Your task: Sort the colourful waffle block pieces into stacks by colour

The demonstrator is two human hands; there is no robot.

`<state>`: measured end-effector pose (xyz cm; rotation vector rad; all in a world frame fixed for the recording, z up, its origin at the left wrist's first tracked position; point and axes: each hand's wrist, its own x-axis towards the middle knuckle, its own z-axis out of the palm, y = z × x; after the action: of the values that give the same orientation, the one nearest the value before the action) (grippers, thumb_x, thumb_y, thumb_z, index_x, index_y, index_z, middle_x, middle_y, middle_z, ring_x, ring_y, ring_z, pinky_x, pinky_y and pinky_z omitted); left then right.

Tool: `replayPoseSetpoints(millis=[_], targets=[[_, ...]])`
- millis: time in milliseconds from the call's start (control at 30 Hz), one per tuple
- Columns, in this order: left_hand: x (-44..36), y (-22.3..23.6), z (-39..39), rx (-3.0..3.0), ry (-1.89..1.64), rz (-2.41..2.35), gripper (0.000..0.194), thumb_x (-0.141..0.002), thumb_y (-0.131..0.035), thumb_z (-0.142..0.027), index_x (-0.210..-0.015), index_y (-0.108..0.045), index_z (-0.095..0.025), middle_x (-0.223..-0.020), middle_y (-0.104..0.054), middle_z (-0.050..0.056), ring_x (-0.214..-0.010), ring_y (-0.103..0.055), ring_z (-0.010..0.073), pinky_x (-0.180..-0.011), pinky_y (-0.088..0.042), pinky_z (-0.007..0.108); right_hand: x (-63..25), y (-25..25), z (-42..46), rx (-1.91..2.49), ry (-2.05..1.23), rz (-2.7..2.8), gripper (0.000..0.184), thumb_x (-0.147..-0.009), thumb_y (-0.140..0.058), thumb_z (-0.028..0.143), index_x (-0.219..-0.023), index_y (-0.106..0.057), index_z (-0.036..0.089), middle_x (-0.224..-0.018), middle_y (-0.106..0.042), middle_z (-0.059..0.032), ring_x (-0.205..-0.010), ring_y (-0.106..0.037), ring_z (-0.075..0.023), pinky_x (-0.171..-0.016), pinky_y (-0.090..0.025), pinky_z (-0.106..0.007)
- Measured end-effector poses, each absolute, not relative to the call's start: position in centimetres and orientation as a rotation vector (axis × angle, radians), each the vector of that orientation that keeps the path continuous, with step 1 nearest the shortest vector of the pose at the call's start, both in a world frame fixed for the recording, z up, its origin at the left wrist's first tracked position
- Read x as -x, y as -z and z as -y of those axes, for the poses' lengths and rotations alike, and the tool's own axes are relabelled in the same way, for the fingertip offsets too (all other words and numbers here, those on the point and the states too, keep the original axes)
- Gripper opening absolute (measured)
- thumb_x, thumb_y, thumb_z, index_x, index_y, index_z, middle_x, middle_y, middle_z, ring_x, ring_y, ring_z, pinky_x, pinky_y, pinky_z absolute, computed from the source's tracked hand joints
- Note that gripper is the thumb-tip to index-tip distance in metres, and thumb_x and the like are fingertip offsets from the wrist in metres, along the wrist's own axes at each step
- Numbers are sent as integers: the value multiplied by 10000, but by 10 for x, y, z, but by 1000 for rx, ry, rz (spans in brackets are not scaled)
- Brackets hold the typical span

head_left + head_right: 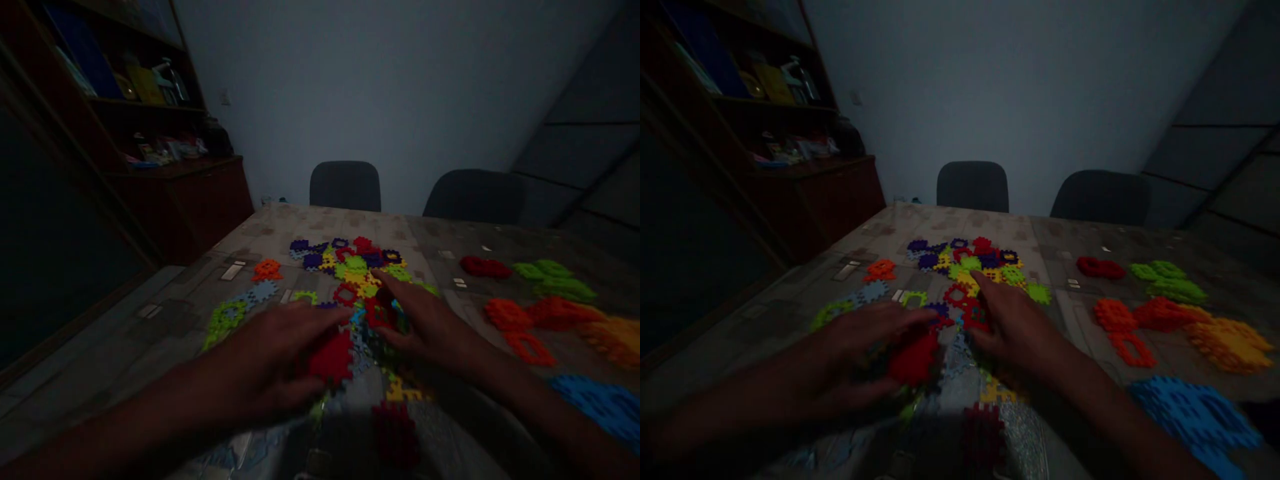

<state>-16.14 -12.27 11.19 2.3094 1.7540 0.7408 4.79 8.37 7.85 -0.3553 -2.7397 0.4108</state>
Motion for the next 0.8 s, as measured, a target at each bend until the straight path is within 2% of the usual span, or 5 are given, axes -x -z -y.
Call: replayPoseSetpoints(millis=[100, 200, 433, 633, 800], targets=[[125, -87, 145, -2267, -777, -1648, 707, -901, -719, -248, -1501, -360, -354, -1339, -647, 21, -1142, -637, 211, -987, -505, 314, -98, -46, -55, 418, -382, 2636, 909, -809, -637, 222, -1607, -203, 250, -1272, -675, -139, -1104, -660, -295, -870, -551, -435], [102, -56, 153, -2208, -766, -1683, 553, -853, -755, -233, -1341, -509, -311, -1069, -712, -9, -900, -652, 187, -814, -518, 280, -118, -11, -32, 328, -320, 2673, 945, -763, -674, 305, -1591, -234, 184, -1113, -732, -127, -936, -702, -288, -797, -566, -403], [86, -37, 152, -2180, -582, -1784, 173, -904, -637, -147, -1027, -576, -252, -916, -659, -3, -804, -577, 172, -692, -448, 265, -128, 8, -5, 427, -186, 2682, 707, -730, -632, 175, -1414, -455, 145, -1070, -738, -123, -930, -702, -273, -897, -523, -412], [86, -28, 132, -2259, -627, -1748, 551, -706, -672, -77, -1203, -525, -268, -1096, -680, 8, -937, -588, 217, -886, -452, 358, -147, 4, -10, 516, -214, 2684, 801, -736, -622, 160, -1486, -342, 175, -1108, -717, -121, -944, -692, -283, -841, -534, -422], [82, -5, 105, -2444, -553, -1820, 718, -686, -652, -114, -1366, -438, -195, -1063, -710, 88, -988, -615, 292, -1034, -408, 582, -152, -1, -14, 592, -263, 2755, 862, -710, -671, 167, -1508, -346, 170, -1089, -704, -126, -955, -676, -300, -853, -521, -448]])
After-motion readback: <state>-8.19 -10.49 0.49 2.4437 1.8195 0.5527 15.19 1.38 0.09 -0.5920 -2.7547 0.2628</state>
